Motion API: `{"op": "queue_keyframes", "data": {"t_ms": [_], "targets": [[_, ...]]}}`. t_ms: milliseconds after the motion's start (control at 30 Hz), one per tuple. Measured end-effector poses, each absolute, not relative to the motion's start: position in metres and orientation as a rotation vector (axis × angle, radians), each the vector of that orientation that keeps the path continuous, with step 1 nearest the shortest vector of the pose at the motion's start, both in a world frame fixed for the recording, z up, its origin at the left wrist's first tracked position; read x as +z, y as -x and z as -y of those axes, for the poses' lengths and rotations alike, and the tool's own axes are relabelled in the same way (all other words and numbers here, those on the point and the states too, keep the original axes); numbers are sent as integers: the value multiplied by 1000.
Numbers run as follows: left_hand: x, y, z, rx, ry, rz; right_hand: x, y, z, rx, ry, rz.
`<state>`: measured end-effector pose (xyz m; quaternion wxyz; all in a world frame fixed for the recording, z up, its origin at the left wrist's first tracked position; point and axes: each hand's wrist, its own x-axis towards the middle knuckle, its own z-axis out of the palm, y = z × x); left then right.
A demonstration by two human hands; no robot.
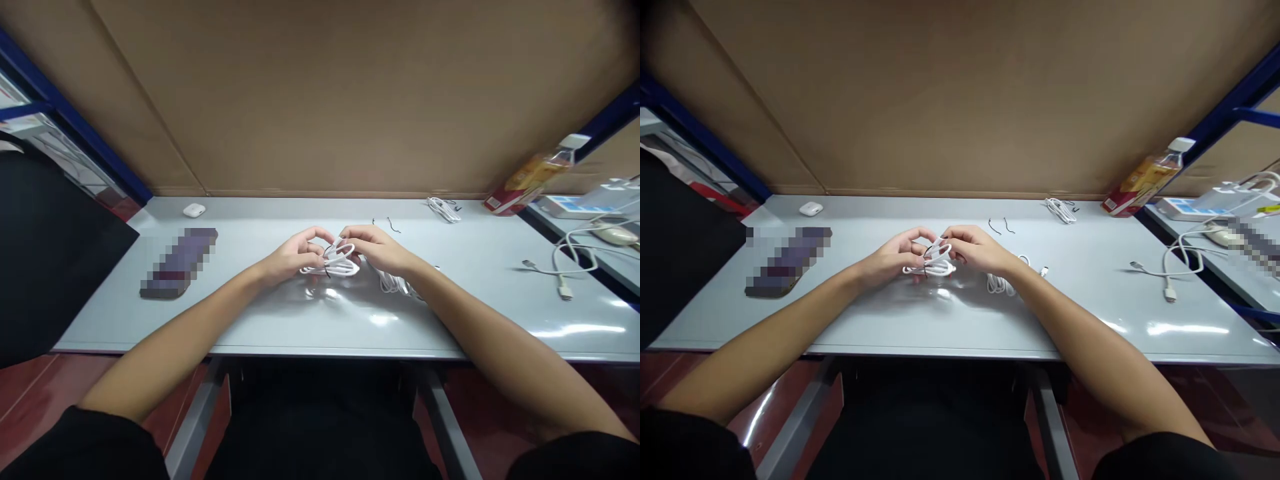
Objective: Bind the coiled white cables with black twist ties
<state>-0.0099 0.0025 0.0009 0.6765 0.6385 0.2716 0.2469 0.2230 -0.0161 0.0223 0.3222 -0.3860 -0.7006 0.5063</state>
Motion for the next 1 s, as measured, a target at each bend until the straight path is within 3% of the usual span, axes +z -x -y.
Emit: {"op": "queue_keyframes", "data": {"t_ms": [200,367,500,633,767,1000], "targets": [[4,8,-1,479,-1772,-760,19,-233,9,1245,1090,1901],[3,5,0,549,-1999,-756,19,-236,8,901,1083,2004],[5,5,0,709,-1777,-827,18,-230,13,434,994,2121],[4,3,-2,823,-1469,-755,16,-224,19,240,932,2162],[0,2,-4,843,-1364,-710,17,-222,21,354,917,2100],[0,5,-3,762,-1477,-639,22,-219,23,1202,862,1843]]}}
